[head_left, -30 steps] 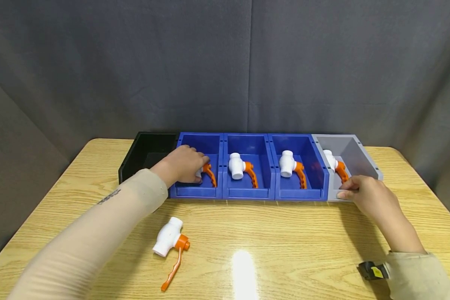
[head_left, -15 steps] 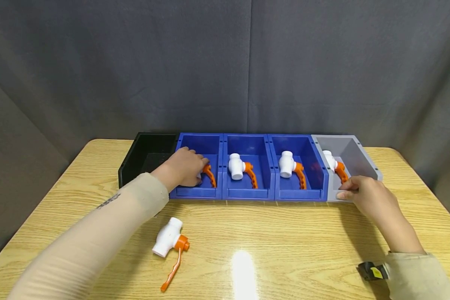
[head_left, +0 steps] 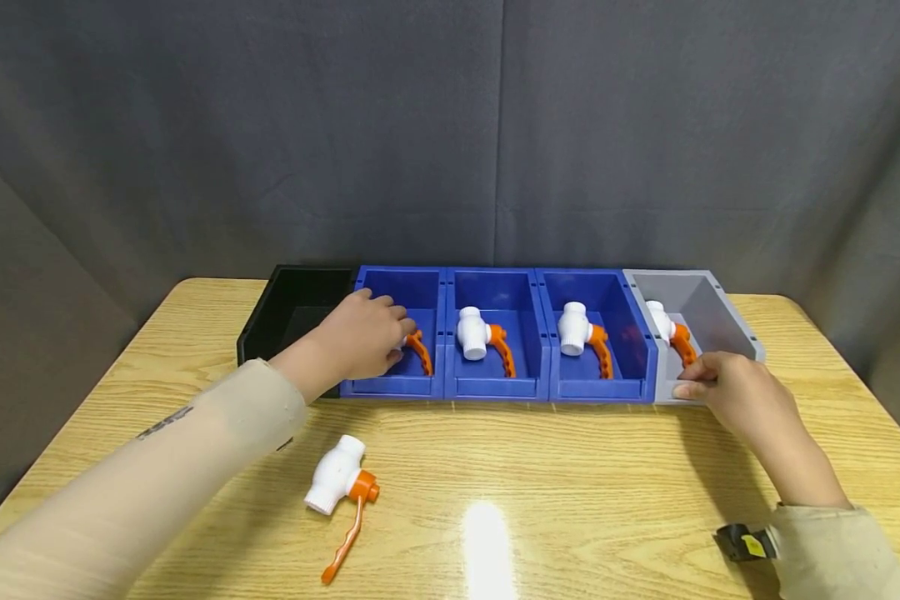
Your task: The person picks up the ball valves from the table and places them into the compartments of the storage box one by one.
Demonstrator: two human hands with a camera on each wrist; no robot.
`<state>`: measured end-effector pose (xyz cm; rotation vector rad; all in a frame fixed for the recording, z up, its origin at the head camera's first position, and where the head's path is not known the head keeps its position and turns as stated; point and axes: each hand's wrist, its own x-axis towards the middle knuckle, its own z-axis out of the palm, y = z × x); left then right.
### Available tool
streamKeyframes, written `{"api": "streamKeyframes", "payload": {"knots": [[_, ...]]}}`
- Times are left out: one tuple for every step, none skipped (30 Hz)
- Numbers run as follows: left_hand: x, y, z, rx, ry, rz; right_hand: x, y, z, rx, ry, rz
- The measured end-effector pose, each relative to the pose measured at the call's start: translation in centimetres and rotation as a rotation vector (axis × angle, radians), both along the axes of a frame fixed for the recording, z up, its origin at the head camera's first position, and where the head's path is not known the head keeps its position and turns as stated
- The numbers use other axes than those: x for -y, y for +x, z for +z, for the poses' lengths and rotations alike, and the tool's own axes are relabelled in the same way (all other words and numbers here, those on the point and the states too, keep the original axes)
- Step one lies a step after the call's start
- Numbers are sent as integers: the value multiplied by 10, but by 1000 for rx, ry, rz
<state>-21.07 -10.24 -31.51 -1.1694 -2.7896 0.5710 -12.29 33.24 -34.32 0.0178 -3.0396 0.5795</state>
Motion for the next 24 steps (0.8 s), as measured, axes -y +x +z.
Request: {"api": "streamKeyframes", "payload": {"knots": [[1,2,1,-8,9,-12,0,0,0,3,-1,1],[3,4,2,-17,17,-23,0,0,0,4,-3,1],[4,6,3,-23,28,-34,0,0,0,4,-4,1],[6,8,4,-31,38,-45,0,0,-1,1,-3,1],[7,10,4,-43,47,-57,1,0,-1,-2,-3,1],[9,12,5,-52,61,-70,0,0,-1,-5,-2,2],[10,13,6,-62,77,-83,0,1,-1,-7,-1,2],[12,15,7,-71,93,-97,0,1,-1,-9,0,2],[14,17,8,-80,113,-110,0,1,-1,-11,2,3],[15,19,8,-91,133,-125,0,1,-1,-10,4,3],[17,22,9,-103,154,-140,0,1,-1,-7,4,3],[18,25,10,-115,176,-158,0,1,-1,-3,4,3],[20,28,10,-128,196,-176,0,1,-1,-2,5,2],[21,31,10,-140,216,-193,0,1,-1,-2,6,1],[22,34,11,-154,235,-210,0,0,-1,0,6,0],[24,38,10,-167,252,-225,0,0,-1,2,5,1],[24,42,10,-181,265,-239,0,0,-1,3,4,1],[25,45,10,-193,275,-250,0,0,-1,3,4,1],[26,48,10,-202,284,-259,0,1,-1,2,3,2],[27,52,9,-212,291,-268,0,1,-1,2,3,2],[27,55,9,-221,296,-277,0,1,-1,2,3,3],[28,58,9,-227,299,-286,0,1,-1,1,4,3],[29,61,9,-235,299,-294,0,1,-1,2,4,2],[29,64,9,-239,299,-301,0,1,0,1,5,2]]}}
